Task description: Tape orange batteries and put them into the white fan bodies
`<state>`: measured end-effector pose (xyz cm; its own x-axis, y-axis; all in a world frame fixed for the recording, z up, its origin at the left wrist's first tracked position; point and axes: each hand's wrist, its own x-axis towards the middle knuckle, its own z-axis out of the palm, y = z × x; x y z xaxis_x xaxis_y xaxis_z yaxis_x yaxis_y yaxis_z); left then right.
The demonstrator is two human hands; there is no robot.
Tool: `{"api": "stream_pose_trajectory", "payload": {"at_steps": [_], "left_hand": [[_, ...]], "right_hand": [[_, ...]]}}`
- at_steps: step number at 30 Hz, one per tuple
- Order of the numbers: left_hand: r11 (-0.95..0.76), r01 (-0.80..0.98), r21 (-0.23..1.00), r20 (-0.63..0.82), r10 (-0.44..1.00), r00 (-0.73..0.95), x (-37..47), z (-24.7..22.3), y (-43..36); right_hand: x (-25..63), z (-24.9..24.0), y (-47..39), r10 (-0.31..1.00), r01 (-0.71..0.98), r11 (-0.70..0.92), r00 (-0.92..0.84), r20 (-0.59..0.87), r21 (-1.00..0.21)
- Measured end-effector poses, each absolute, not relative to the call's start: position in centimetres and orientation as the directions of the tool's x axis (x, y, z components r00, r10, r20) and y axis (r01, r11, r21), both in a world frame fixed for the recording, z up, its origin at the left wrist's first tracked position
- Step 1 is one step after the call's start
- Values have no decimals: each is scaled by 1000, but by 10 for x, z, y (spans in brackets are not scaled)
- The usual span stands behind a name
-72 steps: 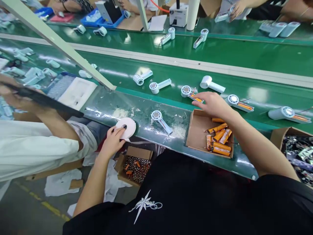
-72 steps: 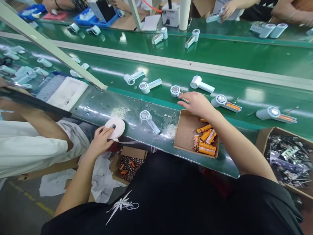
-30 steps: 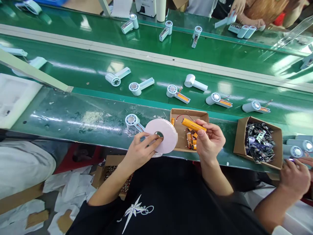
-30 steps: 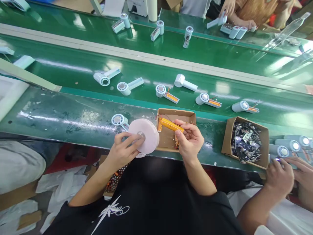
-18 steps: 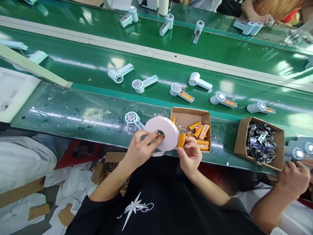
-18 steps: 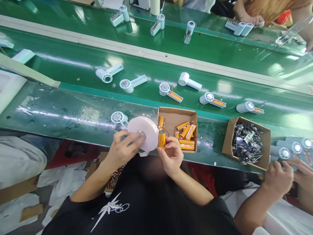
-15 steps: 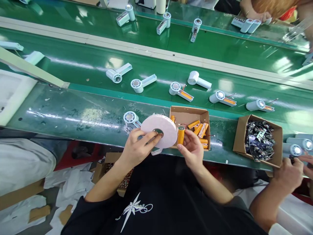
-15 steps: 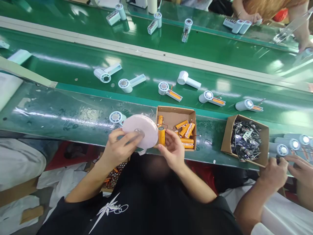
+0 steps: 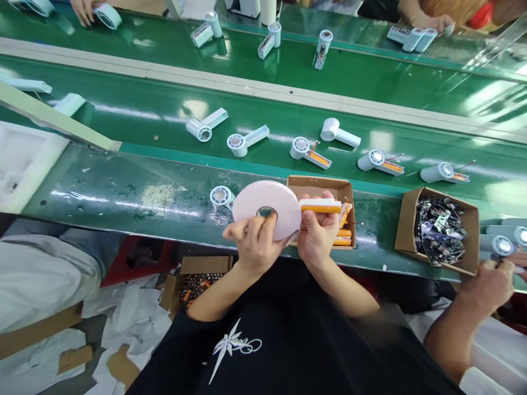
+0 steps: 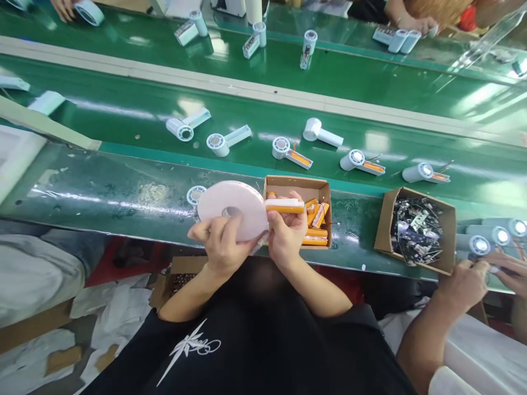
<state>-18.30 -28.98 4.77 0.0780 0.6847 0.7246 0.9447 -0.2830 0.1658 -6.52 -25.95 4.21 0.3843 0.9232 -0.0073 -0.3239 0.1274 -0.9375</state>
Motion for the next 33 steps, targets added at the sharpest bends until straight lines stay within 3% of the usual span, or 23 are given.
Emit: {"api": "stream_pose_trajectory", "payload": {"at_steps": [4, 7, 9, 12, 14, 17, 20, 22, 25, 27, 30, 33], "left_hand": [[-333, 923, 195, 701, 705, 106, -186, 57, -290], [-451, 863, 227, 581, 774, 252, -212, 50, -309], [-361, 905, 225, 524, 828, 200, -255, 34, -322], [5, 985, 172, 502, 860, -92, -353, 9, -335], [-31, 977, 212, 380, 923, -53, -410, 1, -339], [-72, 935, 346, 439, 894, -94, -435, 12, -328], [-205, 870, 448, 486, 873, -44, -374, 39, -275], [-416, 779, 468, 441, 874, 202, -298, 56, -213], [-575, 688, 443, 339, 818, 465, -167, 70, -99], [-493, 797, 349, 67, 862, 503, -89, 75, -29], [-452, 843, 292, -29, 877, 480, -13, 80, 38], [-549, 794, 261, -94, 804, 587, 11, 76, 60]], "right_hand": [[-48, 49, -237, 974, -339, 55, 225, -24, -939], [10, 68, -205, 941, -205, 227, 297, 160, -952], [59, 81, -187, 793, -53, 459, 475, 381, -887], [114, 82, -180, 772, 57, 443, 483, 413, -895], [130, 72, -194, 777, 36, 438, 487, 398, -898], [138, 50, -230, 747, -3, 453, 547, 378, -891], [149, 29, -262, 758, -9, 371, 580, 297, -929], [158, 22, -275, 766, 3, 320, 587, 261, -947], [169, 25, -284, 752, -5, 336, 603, 265, -942], [174, 35, -290, 723, -35, 382, 634, 275, -923], [185, 51, -309, 669, -40, 417, 690, 277, -908], [205, 57, -347, 578, 36, 385, 769, 272, -922]]}}
